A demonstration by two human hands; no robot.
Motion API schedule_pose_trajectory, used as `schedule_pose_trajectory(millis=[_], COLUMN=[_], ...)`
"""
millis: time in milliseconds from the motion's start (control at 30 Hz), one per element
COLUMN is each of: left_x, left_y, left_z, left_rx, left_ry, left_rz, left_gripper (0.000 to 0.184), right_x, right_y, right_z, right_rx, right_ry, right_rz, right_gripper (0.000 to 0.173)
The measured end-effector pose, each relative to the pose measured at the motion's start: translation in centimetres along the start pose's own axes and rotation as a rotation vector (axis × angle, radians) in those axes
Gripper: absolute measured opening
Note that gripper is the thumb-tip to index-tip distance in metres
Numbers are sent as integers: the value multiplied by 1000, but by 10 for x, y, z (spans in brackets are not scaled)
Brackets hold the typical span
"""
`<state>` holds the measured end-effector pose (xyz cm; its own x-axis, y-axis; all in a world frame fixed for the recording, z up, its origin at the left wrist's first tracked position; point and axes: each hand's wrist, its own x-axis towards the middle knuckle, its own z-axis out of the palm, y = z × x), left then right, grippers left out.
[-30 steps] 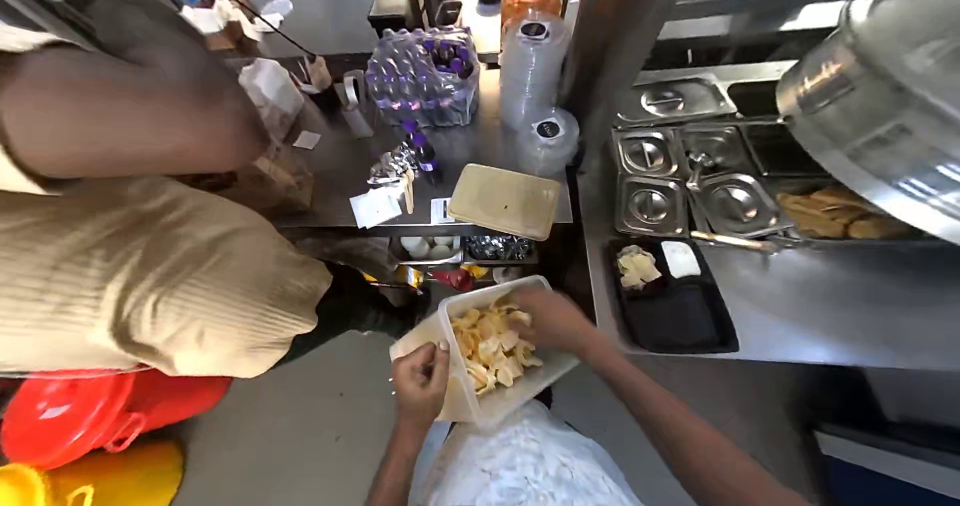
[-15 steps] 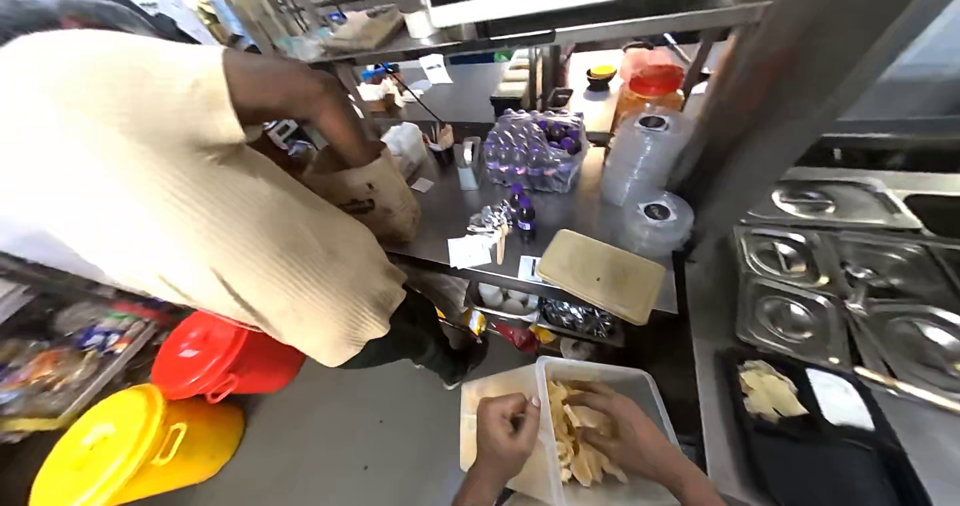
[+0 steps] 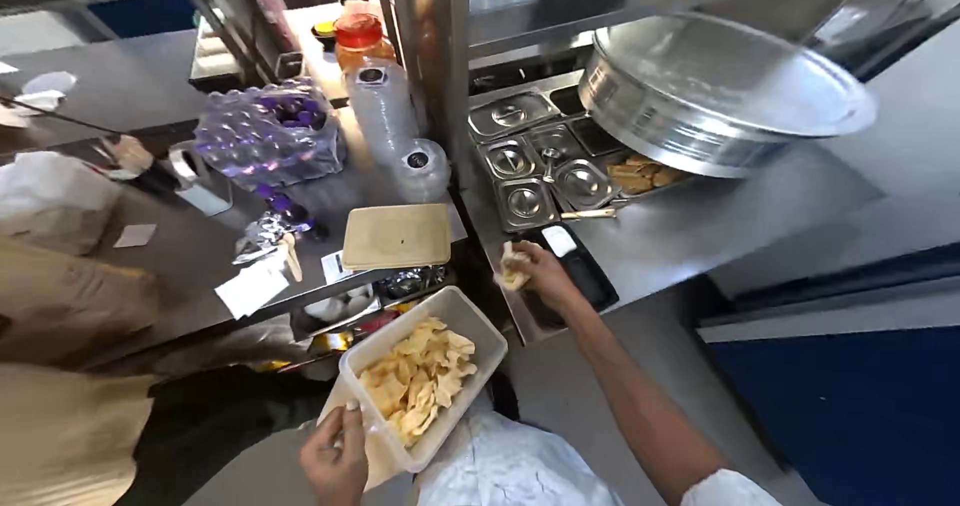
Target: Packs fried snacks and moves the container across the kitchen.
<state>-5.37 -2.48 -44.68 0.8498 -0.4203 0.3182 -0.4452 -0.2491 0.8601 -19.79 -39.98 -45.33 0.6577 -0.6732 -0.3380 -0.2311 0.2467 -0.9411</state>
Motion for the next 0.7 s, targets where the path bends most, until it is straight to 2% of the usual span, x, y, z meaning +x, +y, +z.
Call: schedule_pose_trajectory(millis=[67,167,400,600,700], left_x=[0,-2,-10,-12,-11], left_y=[0,0,-2,-5,-5], left_z=[2,7,11,9,10], left_rx=[13,12,23,15,27], left_ry=[-1,-13,-51,-40,-39], left_rz=[-8,-5,-9,-45,-52], left_gripper=[41,42,40,40,41], right_x=[40,74,83,79,82], right_y=[12,35,45,60,69], right_z=[-32,-61,-62,-59,-53], right_rx=[-259,-620,-843,-1041,-1172], right_ry=[200,257,365,447,367], right_rz=[-41,-66,-136,-397,-477], right_gripper=[46,45,47,44,47])
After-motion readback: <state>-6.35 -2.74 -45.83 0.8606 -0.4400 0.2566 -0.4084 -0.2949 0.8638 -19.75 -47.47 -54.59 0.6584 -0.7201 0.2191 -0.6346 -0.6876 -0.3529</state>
